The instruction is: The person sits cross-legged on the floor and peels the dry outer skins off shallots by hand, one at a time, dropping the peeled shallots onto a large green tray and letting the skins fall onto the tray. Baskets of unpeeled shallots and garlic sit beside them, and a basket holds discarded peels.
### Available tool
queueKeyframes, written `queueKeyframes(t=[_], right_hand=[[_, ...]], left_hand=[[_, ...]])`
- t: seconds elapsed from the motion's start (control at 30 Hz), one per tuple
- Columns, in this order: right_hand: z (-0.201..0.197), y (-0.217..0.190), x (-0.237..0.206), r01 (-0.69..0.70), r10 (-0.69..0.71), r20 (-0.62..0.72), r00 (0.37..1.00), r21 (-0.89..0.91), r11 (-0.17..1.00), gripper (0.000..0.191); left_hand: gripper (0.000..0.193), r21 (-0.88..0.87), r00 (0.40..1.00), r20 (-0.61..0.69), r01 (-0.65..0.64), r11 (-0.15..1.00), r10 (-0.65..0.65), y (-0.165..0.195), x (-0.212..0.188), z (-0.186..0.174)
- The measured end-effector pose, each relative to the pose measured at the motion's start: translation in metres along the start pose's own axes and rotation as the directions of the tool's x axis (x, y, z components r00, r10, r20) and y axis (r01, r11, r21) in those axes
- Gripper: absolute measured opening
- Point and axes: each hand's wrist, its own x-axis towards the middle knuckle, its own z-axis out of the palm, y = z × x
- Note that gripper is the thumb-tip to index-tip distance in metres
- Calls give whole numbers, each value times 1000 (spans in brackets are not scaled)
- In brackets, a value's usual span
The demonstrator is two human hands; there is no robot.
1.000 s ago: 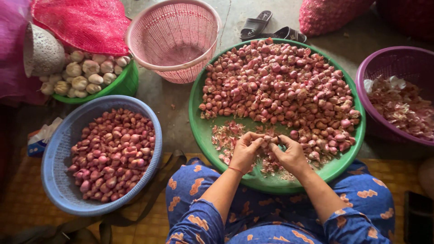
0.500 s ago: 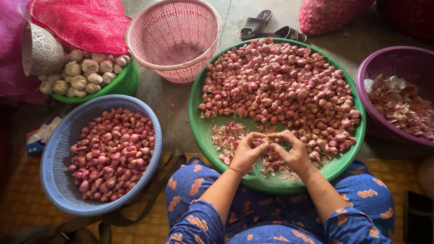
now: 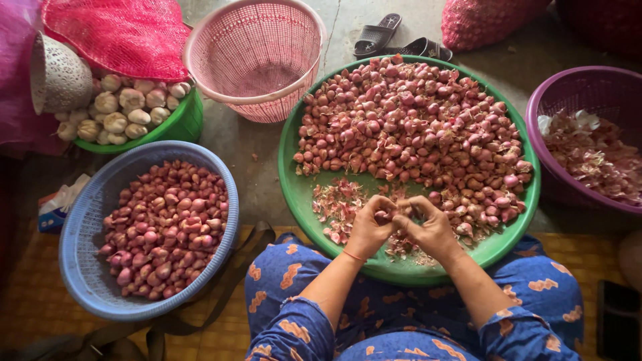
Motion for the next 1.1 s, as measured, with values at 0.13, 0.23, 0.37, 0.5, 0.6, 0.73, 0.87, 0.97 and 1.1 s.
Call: queueKeyframes(t=[0.13, 0.23, 0.37, 0.5, 0.6, 0.73, 0.87, 0.97, 1.1], right_hand=[[-1, 12, 3, 108, -105, -49, 993, 69, 992, 13], [-8, 17, 3, 66, -71, -97, 993, -58, 996, 11], [-8, 19, 3, 225, -237, -96, 967, -118, 967, 12], [-11, 10, 5, 30, -42, 42, 998, 255, 967, 30], [-21, 1, -3, -34, 9, 118, 993, 211, 977, 45], [-19, 2, -12, 69, -108, 218, 970, 182, 981, 44], [-14, 13, -12, 85, -115, 209, 971, 150, 985, 39], [-15, 22, -10, 100, -118, 194, 974, 104, 990, 36], [-15, 32, -10, 70, -91, 180, 980, 117, 991, 28]], left_hand=[[34, -203, 994, 100, 54, 978, -34, 4, 0, 0], [26, -249, 984, 131, 152, 956, -123, 9, 2, -3], [36, -326, 958, 189, 266, 907, -213, 12, 1, -3], [37, -428, 960, 221, 253, 868, -171, 9, 2, -3], [37, -412, 971, 166, 228, 882, -173, 7, 3, -6], [34, -384, 964, 143, 263, 885, -224, 5, 5, -8], [32, -348, 966, 157, 249, 904, -206, 2, 4, -8], [32, -336, 969, 167, 230, 913, -183, 0, 3, -10], [34, -320, 966, 199, 222, 921, -164, 1, 2, -11]])
